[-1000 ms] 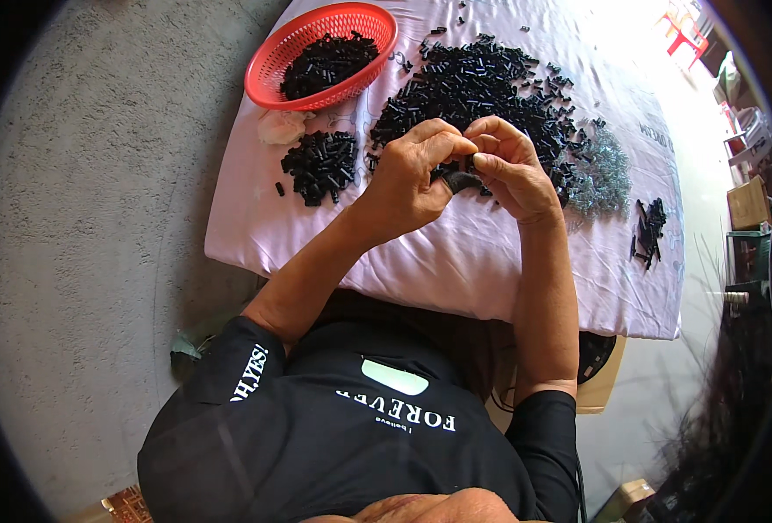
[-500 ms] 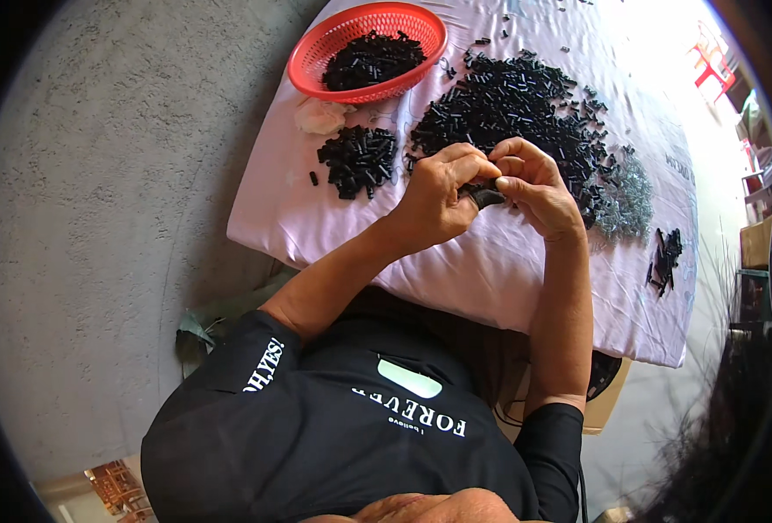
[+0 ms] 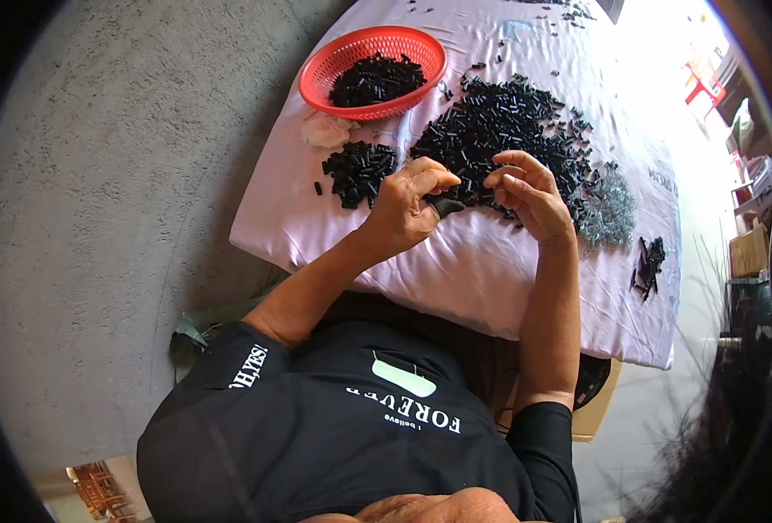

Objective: Manually sorting and inspecting small black plastic components at a workshop table.

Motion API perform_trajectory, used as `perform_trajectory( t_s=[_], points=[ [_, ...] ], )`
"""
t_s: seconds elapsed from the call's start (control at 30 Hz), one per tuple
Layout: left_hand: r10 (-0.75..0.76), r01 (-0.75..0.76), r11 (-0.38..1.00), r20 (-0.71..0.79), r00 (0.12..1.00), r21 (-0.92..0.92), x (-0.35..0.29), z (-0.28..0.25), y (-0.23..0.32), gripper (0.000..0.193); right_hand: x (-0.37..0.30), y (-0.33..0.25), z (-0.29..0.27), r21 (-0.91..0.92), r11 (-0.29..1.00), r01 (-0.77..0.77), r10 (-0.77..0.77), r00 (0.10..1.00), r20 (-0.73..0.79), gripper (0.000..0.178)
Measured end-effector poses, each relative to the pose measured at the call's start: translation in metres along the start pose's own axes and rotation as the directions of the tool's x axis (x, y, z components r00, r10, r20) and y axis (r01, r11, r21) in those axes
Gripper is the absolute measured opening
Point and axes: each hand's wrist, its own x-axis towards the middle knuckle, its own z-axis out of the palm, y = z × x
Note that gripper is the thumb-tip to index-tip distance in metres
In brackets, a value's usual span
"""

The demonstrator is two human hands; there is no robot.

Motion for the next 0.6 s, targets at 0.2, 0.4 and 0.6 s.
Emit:
perform_trajectory(
  t_s=[0.2, 0.4, 0.6],
  points=[
    [0.007, -0.008, 0.998, 0.025, 1.000, 0.066, -0.005, -0.016, -0.005, 0.029, -0.003, 0.002, -0.011, -0.010, 0.996, 0.086, -0.087, 0.986, -0.142, 0.027],
    [-0.045, 0.052, 0.987, -0.047, 0.998, 0.154, -0.033, -0.035, -0.018, 0.033, -0.004, 0.000, -0.010, 0.077, 0.970, 0.232, -0.217, 0.963, -0.159, 0.026],
    [-0.185, 0.200, 0.963, -0.094, 0.978, 0.183, -0.061, -0.068, -0.028, 0.035, -0.005, 0.001, -0.013, 0.048, 0.962, 0.269, -0.259, 0.953, -0.157, 0.027]
  ],
)
